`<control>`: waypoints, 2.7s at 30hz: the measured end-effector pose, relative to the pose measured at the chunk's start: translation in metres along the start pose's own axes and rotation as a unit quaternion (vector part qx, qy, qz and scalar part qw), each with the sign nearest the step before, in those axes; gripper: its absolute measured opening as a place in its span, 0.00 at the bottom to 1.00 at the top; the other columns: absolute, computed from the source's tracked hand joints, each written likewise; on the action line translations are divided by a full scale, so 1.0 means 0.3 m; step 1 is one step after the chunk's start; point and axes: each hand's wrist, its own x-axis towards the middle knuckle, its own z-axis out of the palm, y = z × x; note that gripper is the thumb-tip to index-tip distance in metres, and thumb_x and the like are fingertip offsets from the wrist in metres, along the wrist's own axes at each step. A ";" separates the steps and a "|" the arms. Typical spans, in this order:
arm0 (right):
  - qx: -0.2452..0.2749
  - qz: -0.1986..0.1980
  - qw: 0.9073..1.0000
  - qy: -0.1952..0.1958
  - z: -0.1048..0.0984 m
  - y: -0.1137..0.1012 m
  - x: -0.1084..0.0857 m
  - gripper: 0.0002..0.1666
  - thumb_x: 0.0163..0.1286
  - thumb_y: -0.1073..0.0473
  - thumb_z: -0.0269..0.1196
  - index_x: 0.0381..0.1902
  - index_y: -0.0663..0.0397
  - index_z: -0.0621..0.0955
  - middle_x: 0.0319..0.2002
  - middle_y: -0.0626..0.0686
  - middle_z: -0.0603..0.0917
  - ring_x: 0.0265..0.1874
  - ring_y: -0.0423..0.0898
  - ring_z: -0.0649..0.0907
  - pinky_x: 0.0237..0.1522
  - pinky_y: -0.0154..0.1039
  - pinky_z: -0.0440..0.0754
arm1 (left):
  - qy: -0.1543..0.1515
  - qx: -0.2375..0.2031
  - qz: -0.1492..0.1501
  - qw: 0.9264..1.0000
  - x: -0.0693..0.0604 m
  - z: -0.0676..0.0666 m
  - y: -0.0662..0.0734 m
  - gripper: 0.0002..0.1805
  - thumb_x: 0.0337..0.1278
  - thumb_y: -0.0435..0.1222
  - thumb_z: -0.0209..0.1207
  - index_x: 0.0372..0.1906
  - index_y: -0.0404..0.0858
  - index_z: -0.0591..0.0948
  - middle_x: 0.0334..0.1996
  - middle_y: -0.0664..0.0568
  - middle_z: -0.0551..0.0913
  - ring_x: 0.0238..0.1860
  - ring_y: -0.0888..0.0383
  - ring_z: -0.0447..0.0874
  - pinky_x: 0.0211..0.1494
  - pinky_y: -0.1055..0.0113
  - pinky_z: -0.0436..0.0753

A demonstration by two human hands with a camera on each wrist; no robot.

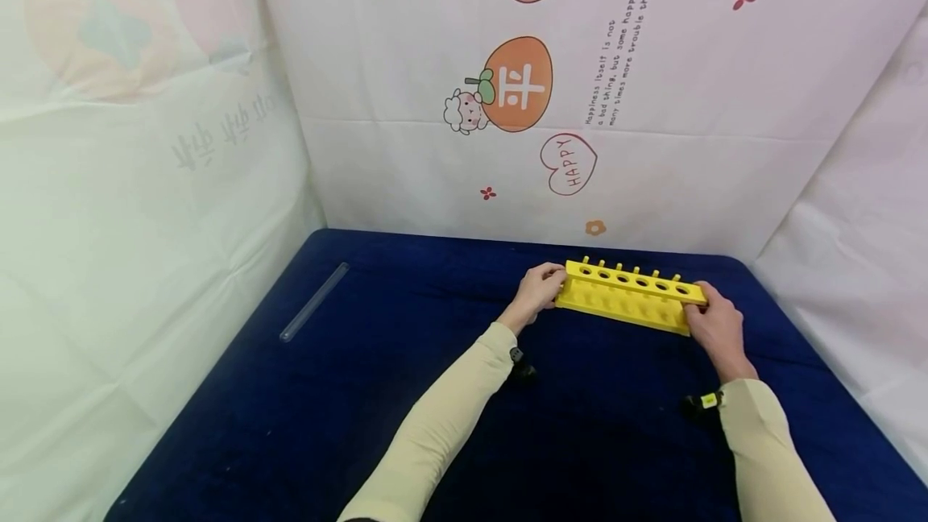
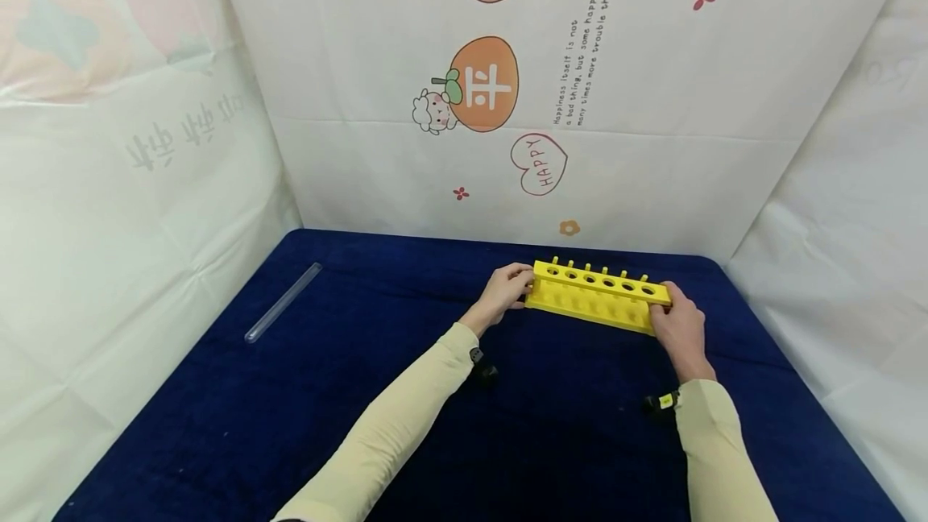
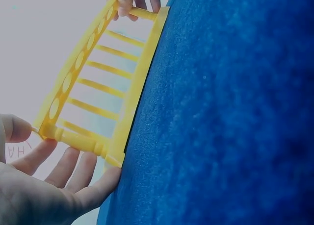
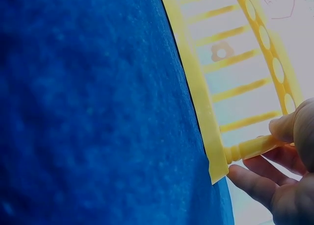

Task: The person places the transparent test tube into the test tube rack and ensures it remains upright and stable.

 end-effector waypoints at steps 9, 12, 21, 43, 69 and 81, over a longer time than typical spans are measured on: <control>0.005 0.003 1.000 0.006 0.009 -0.012 0.000 0.21 0.71 0.61 0.52 0.60 0.61 0.73 0.48 0.71 0.79 0.38 0.64 0.76 0.39 0.57 0.74 | -0.007 -0.004 0.005 1.000 0.001 -0.016 -0.006 0.15 0.68 0.48 0.55 0.55 0.55 0.81 0.47 0.55 0.83 0.49 0.53 0.85 0.45 0.57 0.86; 0.007 0.002 1.000 0.004 0.011 -0.015 0.002 0.22 0.71 0.61 0.52 0.61 0.61 0.72 0.50 0.72 0.78 0.39 0.64 0.76 0.40 0.58 0.74 | -0.005 -0.007 0.004 1.000 0.000 -0.020 -0.002 0.15 0.67 0.48 0.55 0.55 0.55 0.82 0.45 0.55 0.83 0.49 0.52 0.85 0.45 0.57 0.86; 0.004 0.012 1.000 -0.009 0.017 -0.027 0.000 0.22 0.72 0.60 0.51 0.62 0.60 0.71 0.51 0.72 0.77 0.40 0.64 0.75 0.42 0.59 0.74 | 0.000 -0.015 -0.006 1.000 -0.013 -0.032 0.003 0.15 0.67 0.48 0.55 0.55 0.55 0.82 0.47 0.55 0.83 0.50 0.52 0.85 0.48 0.55 0.86; -0.002 -0.012 1.000 -0.007 0.032 -0.059 -0.012 0.21 0.71 0.60 0.52 0.59 0.61 0.73 0.48 0.72 0.79 0.36 0.63 0.77 0.36 0.53 0.74 | 0.000 -0.009 0.001 1.000 -0.013 -0.068 -0.019 0.14 0.68 0.48 0.55 0.54 0.54 0.82 0.51 0.51 0.83 0.50 0.53 0.84 0.47 0.56 0.86; 0.016 -0.019 0.999 -0.024 0.050 -0.088 -0.004 0.21 0.72 0.60 0.52 0.60 0.60 0.73 0.48 0.70 0.79 0.36 0.61 0.76 0.35 0.50 0.75 | 0.029 -0.014 -0.008 0.999 -0.033 -0.103 -0.008 0.13 0.66 0.47 0.55 0.52 0.55 0.83 0.47 0.53 0.83 0.49 0.52 0.85 0.47 0.55 0.86; 0.021 -0.027 0.999 -0.026 0.062 -0.111 0.000 0.19 0.71 0.61 0.52 0.58 0.60 0.73 0.47 0.69 0.79 0.37 0.60 0.76 0.36 0.50 0.74 | 0.020 -0.016 -0.006 1.000 -0.033 -0.135 -0.006 0.15 0.67 0.47 0.54 0.55 0.53 0.82 0.49 0.51 0.83 0.49 0.52 0.84 0.48 0.55 0.86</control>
